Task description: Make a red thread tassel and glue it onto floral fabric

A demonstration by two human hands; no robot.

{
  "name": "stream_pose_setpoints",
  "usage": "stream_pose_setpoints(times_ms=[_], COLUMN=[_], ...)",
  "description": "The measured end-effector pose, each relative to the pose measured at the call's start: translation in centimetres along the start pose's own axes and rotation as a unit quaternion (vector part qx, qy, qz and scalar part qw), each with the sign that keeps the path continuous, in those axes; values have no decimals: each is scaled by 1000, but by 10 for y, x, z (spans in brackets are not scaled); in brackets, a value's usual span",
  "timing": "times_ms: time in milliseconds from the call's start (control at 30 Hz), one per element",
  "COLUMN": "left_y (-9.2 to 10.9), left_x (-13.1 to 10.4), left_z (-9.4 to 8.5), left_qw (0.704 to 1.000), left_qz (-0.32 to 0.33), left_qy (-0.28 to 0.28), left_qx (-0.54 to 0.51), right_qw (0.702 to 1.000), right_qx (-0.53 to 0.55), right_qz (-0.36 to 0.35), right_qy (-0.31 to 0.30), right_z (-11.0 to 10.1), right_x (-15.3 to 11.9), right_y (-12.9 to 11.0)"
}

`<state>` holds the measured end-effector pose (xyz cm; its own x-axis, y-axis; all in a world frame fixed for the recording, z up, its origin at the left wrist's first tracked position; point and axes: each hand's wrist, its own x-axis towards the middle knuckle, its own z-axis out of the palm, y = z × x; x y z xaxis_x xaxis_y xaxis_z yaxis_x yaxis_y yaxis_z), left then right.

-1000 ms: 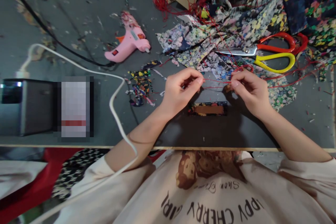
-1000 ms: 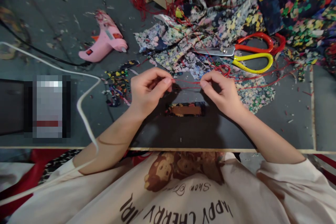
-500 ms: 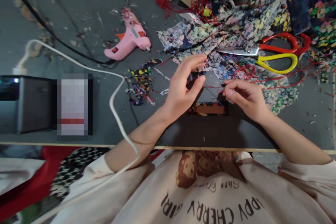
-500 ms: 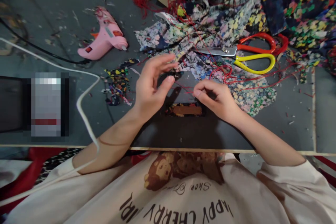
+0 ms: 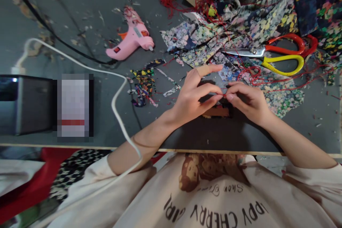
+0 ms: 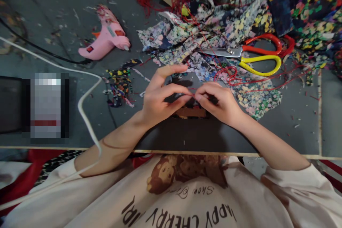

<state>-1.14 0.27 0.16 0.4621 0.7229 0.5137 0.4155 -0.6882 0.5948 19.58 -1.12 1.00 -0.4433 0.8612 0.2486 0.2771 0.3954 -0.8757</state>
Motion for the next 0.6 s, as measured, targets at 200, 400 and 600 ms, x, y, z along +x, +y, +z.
stream_pose_setpoints(times_ms=[200,400,600], left_y=[3,6,1], left_x=[4,6,11], left_z=[1,2,-3], left_qw=[992,970,925], left_qz=[-20,-67,-170], left_qy=[-41,-51,12], left_qx=[-114,-227,-340], right_qw=[997,987,973], right_qx=[58,123,151], right_qz=[39,78,106], right_qy=[39,62,135], right_z=[-3,-5,-22], right_x=[0,-2,2], right_y=[-2,-2,-1])
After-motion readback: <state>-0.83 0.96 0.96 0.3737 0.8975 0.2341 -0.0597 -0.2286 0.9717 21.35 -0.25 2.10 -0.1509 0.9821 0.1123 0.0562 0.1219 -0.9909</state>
